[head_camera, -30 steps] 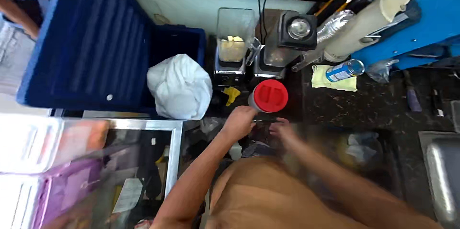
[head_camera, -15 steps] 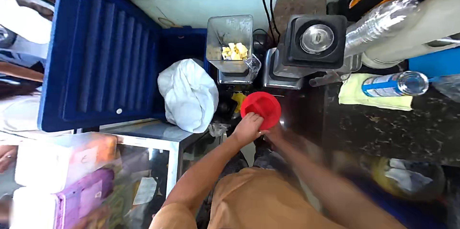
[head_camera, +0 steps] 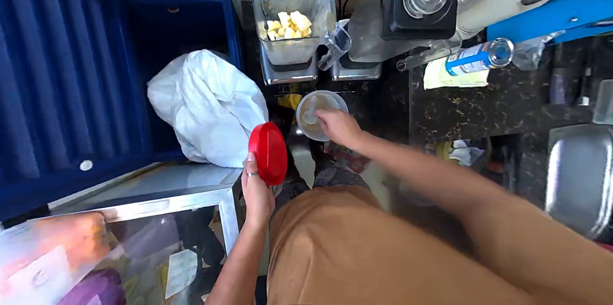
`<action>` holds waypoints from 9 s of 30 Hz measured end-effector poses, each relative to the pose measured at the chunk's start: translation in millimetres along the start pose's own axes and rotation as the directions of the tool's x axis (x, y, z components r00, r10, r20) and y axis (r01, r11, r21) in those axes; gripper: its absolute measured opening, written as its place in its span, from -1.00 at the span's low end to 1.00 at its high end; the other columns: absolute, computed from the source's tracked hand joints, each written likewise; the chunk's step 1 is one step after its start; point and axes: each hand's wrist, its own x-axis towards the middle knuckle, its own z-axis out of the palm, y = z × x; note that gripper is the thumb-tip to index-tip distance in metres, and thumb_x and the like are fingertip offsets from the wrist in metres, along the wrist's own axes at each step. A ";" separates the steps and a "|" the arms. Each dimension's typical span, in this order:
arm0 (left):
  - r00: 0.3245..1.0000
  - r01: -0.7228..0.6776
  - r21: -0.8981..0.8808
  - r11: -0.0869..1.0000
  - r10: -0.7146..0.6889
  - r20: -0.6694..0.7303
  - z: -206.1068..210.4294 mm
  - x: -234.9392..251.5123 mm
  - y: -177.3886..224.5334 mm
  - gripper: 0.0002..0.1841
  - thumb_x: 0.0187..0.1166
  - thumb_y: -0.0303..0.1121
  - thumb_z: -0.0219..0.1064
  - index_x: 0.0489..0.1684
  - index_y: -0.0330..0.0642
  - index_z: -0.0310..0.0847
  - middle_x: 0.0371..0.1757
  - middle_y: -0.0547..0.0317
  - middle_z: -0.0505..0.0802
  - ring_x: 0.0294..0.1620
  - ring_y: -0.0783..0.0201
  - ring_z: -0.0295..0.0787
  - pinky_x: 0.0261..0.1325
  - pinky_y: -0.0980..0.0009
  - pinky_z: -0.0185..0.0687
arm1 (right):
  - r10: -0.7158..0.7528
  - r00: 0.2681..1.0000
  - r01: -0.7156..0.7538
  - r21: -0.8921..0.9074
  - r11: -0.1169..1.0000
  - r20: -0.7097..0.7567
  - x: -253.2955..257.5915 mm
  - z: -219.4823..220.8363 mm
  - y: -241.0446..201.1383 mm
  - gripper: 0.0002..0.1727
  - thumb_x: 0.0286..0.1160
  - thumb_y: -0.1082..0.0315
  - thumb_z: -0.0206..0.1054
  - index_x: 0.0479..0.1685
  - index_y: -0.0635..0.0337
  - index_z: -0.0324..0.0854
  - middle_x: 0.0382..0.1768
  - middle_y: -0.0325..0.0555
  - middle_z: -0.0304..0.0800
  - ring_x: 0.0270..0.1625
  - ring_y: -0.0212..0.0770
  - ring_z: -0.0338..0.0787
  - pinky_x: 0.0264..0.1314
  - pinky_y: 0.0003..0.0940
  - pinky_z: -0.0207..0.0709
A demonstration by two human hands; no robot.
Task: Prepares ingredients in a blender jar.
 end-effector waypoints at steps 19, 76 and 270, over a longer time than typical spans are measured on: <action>0.949 0.275 -0.318 0.907 -0.202 0.243 20.1 -26.4 -44.5 -0.64 0.74 -0.42 0.12 0.42 -0.39 0.44 0.18 -0.18 0.77 0.16 0.05 0.78 0.26 0.10 0.72 | -0.124 0.877 0.391 -0.540 0.745 0.465 55.4 32.7 3.4 -0.82 0.55 0.58 0.24 -0.13 0.42 0.77 0.02 0.31 0.81 0.14 0.34 0.79 0.20 0.33 0.62; 0.994 0.113 -0.299 0.947 -0.108 0.033 70.5 -70.9 -37.4 -0.68 0.83 -0.37 0.07 0.38 -0.39 0.44 0.16 -0.22 0.80 0.16 -0.02 0.81 0.29 0.02 0.73 | 0.035 0.999 -0.011 0.821 0.570 -0.011 -0.8 -27.7 137.6 -0.72 0.81 0.22 0.18 0.15 0.19 0.70 -0.47 -0.21 0.56 -0.54 -0.39 0.44 -0.47 -0.46 0.37; 0.873 -0.239 0.966 0.095 0.457 0.171 -80.5 53.1 41.6 -0.46 0.60 0.16 0.01 -0.19 -0.07 0.79 -0.18 0.00 0.87 -0.02 -0.11 0.83 0.01 -0.21 0.63 | -0.615 0.788 0.270 -0.885 0.379 -0.022 67.2 -364.7 -101.1 -0.16 0.16 0.06 0.62 0.61 -0.09 0.47 0.19 0.16 0.71 0.18 0.29 0.69 0.30 0.33 0.31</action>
